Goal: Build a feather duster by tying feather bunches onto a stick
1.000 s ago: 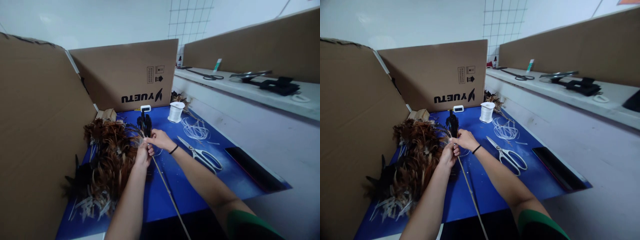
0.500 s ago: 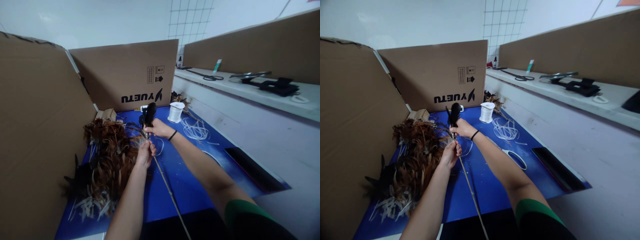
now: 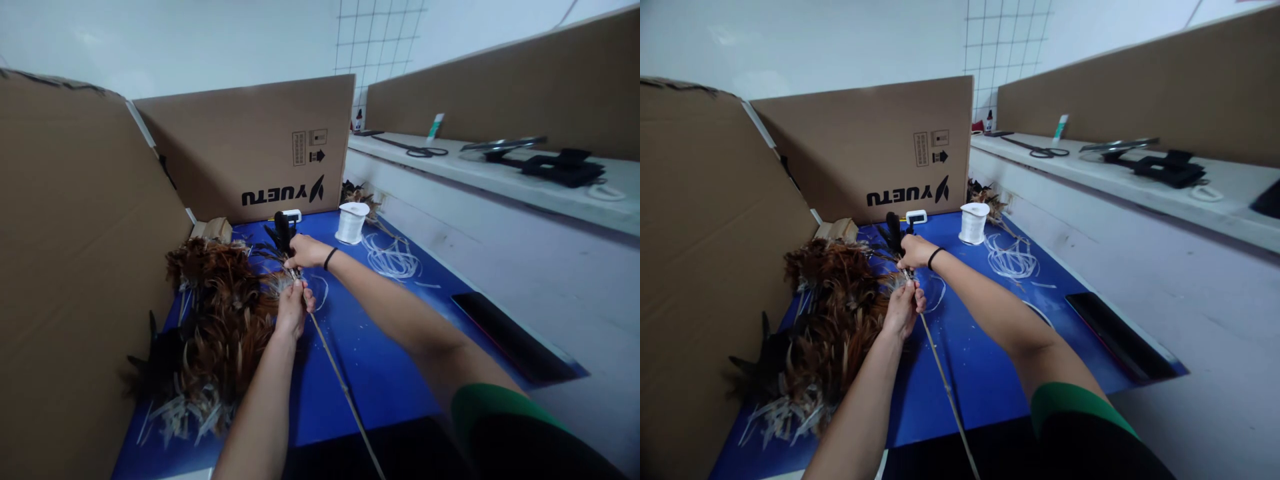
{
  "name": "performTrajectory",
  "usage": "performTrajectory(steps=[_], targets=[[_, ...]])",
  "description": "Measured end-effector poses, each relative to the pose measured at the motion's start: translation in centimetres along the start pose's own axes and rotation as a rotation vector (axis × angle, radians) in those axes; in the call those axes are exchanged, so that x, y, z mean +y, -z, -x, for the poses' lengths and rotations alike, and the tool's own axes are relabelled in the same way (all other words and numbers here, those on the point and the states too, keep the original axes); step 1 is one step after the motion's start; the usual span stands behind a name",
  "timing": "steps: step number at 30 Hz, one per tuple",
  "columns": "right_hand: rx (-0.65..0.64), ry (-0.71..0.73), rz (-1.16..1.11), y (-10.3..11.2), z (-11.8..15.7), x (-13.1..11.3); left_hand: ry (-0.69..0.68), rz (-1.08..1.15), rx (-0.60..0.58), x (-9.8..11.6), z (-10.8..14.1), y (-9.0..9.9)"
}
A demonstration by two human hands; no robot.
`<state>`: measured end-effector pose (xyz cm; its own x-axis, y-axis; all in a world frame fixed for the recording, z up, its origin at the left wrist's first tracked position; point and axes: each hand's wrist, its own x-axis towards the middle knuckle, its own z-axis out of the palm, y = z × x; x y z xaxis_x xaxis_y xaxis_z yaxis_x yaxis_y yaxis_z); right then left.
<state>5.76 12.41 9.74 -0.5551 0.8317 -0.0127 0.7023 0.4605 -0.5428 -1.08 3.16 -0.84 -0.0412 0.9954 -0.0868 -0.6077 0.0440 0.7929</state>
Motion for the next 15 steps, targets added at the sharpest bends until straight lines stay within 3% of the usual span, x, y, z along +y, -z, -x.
performTrajectory(steps=[15], targets=[[-0.091,-0.051,0.054,0.3,-0.18,0.02,0.018,-0.038,-0.021,0.22,0.29,-0.17]])
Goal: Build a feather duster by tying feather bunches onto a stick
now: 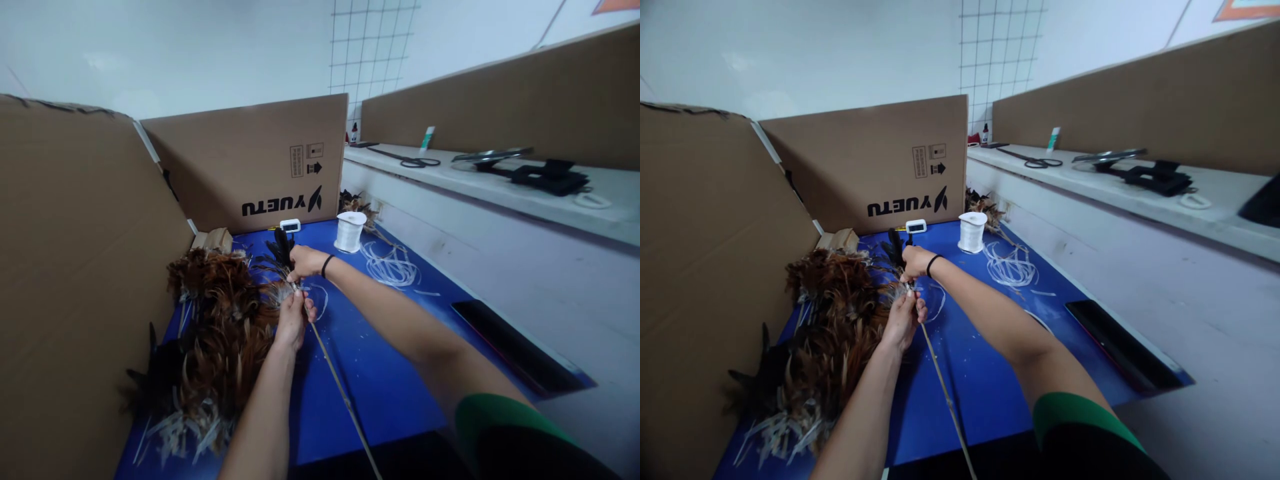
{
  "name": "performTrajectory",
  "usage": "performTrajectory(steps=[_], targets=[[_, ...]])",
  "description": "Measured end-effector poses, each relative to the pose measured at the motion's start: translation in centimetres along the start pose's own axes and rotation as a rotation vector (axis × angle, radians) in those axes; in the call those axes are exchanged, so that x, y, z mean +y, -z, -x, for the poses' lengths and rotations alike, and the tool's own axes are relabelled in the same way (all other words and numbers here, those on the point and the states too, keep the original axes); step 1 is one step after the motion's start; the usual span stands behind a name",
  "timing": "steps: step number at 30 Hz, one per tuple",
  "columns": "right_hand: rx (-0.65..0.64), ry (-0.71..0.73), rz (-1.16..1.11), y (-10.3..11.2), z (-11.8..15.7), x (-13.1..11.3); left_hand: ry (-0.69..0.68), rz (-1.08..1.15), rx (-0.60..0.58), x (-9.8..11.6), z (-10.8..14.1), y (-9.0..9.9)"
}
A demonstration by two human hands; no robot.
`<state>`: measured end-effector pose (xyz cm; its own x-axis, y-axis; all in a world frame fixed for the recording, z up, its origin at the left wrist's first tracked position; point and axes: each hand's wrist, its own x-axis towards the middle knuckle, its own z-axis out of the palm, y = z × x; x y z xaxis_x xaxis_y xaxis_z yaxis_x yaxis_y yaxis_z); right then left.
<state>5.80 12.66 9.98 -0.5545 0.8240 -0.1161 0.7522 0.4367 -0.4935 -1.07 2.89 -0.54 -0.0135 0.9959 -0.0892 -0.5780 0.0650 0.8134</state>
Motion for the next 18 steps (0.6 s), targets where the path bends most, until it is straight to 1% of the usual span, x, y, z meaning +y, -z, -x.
performTrajectory(steps=[4,6,8,10,12,13,14,15,17,18], targets=[[-0.01,0.01,0.036,-0.1,-0.1,0.0,0.012,-0.005,0.013,0.0,0.0,0.0],[0.017,0.031,0.058,-0.4,0.1,0.0,0.016,-0.009,0.026,0.0,0.0,0.0],[0.099,0.059,0.075,-1.0,0.5,0.2,0.015,-0.012,0.033,0.0,-0.1,0.0],[0.24,0.073,0.062,-1.6,1.4,0.4,0.01,-0.011,0.035,0.0,-0.1,0.0],[0.372,0.041,0.034,-2.2,2.7,0.9,0.004,-0.011,0.04,0.0,-0.1,0.0],[0.407,0.008,0.027,-2.5,3.3,1.1,0.001,-0.012,0.043,0.0,-0.1,0.1],[0.417,-0.03,0.025,-2.8,3.8,1.3,-0.003,-0.016,0.043,0.0,-0.1,0.0],[0.4,-0.063,0.019,-3.2,4.3,1.6,-0.009,-0.023,0.038,0.0,-0.1,0.0],[0.298,-0.082,-0.072,-3.9,4.6,2.0,-0.026,-0.04,0.02,0.1,-0.1,-0.1],[0.231,-0.082,-0.176,-4.3,4.6,2.1,-0.035,-0.047,0.011,0.1,0.0,-0.2]])
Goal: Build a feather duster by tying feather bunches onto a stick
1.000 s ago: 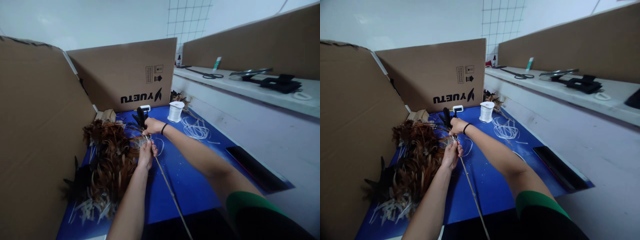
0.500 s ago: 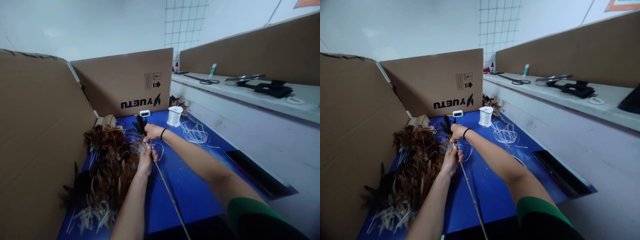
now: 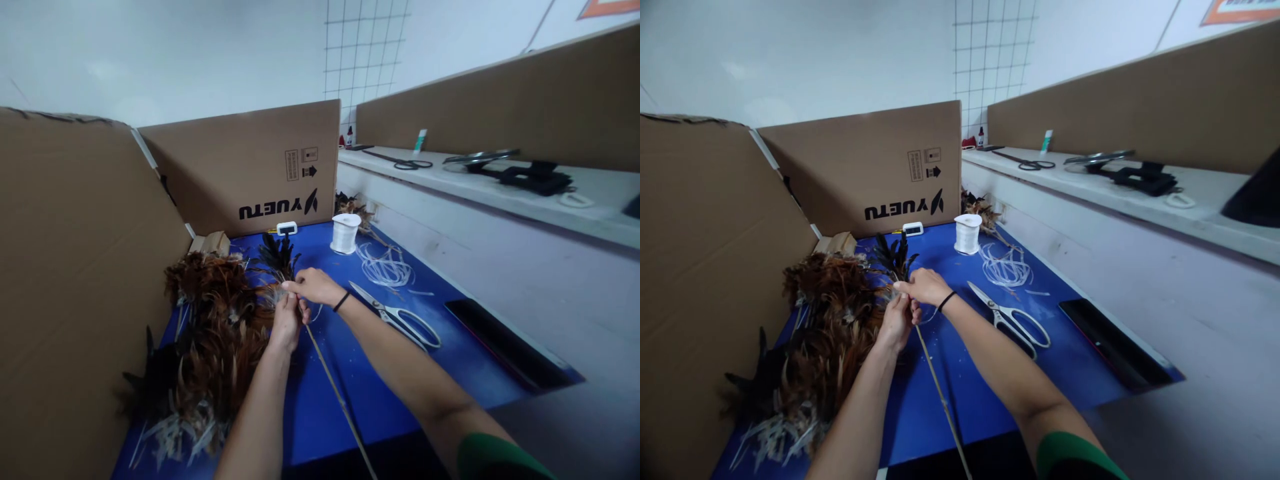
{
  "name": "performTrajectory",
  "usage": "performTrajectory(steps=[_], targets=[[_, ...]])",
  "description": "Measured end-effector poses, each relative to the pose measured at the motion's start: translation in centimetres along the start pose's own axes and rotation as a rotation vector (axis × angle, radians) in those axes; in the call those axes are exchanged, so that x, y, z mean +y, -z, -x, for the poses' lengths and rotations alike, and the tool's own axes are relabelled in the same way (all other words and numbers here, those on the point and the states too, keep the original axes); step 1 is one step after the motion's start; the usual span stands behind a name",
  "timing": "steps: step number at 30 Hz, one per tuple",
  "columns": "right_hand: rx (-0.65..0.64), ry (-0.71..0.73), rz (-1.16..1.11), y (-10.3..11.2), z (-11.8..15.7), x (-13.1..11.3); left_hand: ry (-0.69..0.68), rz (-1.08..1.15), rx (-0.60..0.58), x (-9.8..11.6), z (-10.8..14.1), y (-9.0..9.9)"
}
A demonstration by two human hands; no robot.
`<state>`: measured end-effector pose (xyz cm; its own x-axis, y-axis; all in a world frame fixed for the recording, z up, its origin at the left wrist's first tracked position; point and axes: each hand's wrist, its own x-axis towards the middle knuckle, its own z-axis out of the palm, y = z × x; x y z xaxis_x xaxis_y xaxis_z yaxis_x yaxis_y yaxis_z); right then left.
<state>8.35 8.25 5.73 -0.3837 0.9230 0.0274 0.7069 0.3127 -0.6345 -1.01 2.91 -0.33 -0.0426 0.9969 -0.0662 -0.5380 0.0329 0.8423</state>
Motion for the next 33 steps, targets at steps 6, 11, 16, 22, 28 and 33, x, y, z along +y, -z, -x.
performTrajectory(steps=[6,11,16,22,28,33], targets=[[-0.287,-0.11,-0.779,-1.7,-0.3,0.2,-0.005,-0.021,-0.036,0.8,0.7,-0.7],[-0.354,-0.101,-0.913,-1.3,0.3,0.1,0.028,0.001,-0.043,1.2,0.9,-0.9],[-0.367,-0.098,-0.947,-1.4,0.3,0.3,0.053,0.092,-0.07,1.3,0.7,-0.9],[-0.394,-0.093,-1.018,-1.5,0.1,0.6,0.098,0.152,-0.114,1.8,0.7,-0.8],[-0.322,-0.066,-1.064,-1.5,0.0,0.5,0.103,0.137,-0.093,2.4,0.7,-1.3],[-0.316,-0.061,-1.07,-1.1,0.1,0.1,0.088,0.069,-0.059,2.9,0.2,-2.0]])
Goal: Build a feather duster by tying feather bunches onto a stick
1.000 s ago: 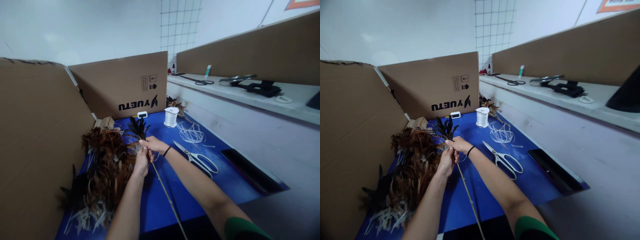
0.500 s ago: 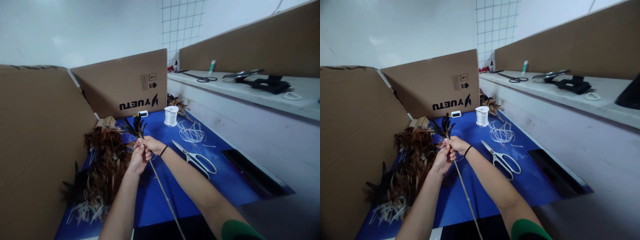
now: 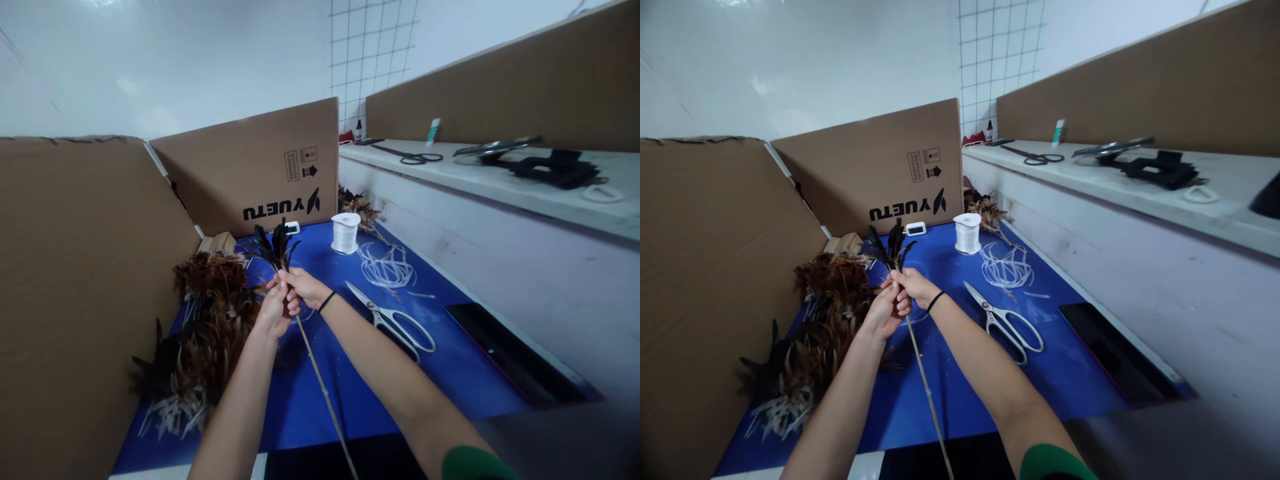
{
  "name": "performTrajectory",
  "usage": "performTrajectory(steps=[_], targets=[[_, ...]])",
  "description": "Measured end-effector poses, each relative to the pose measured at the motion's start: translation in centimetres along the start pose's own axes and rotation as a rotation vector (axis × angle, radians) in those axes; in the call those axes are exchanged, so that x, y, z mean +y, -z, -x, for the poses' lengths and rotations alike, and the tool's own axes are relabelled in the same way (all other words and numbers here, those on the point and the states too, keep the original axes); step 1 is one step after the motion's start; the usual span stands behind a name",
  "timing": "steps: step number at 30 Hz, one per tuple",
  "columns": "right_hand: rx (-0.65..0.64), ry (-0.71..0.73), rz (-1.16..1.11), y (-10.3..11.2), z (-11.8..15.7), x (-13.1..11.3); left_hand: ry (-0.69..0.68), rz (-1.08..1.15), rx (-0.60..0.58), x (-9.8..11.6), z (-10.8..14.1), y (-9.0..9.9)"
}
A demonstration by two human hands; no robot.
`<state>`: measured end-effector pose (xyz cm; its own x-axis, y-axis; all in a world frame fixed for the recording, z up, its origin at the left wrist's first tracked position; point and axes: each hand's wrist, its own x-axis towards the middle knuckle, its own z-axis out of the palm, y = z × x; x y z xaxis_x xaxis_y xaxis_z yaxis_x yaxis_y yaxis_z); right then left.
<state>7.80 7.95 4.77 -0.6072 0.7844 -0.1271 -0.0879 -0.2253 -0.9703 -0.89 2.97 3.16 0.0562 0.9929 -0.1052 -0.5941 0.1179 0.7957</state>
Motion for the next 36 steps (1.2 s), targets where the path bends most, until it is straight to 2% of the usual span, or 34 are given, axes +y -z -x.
performTrajectory(steps=[6,11,14,17,21,27,36], targets=[[-0.02,0.14,-0.076,1.0,0.0,-0.6,-0.032,-0.081,-0.014,0.8,-0.3,-0.7],[0.104,0.315,-0.148,2.9,-0.3,-1.1,-0.033,-0.116,-0.017,1.0,-0.5,-0.7],[0.19,0.314,-0.044,3.6,-0.5,-1.3,-0.022,-0.151,-0.015,0.9,-0.9,-0.8],[0.224,0.319,0.03,3.9,-0.6,-1.3,-0.023,-0.186,-0.023,0.8,-1.3,-1.0],[0.256,0.333,0.048,4.2,-0.9,-1.1,-0.016,-0.249,-0.055,1.0,-1.7,-1.3],[0.313,0.352,0.022,4.0,-1.1,-1.1,0.013,-0.318,-0.019,1.5,-2.0,-1.3],[0.357,0.249,0.003,3.8,-1.7,-0.4,0.023,-0.317,0.043,1.3,-1.9,-0.5]])
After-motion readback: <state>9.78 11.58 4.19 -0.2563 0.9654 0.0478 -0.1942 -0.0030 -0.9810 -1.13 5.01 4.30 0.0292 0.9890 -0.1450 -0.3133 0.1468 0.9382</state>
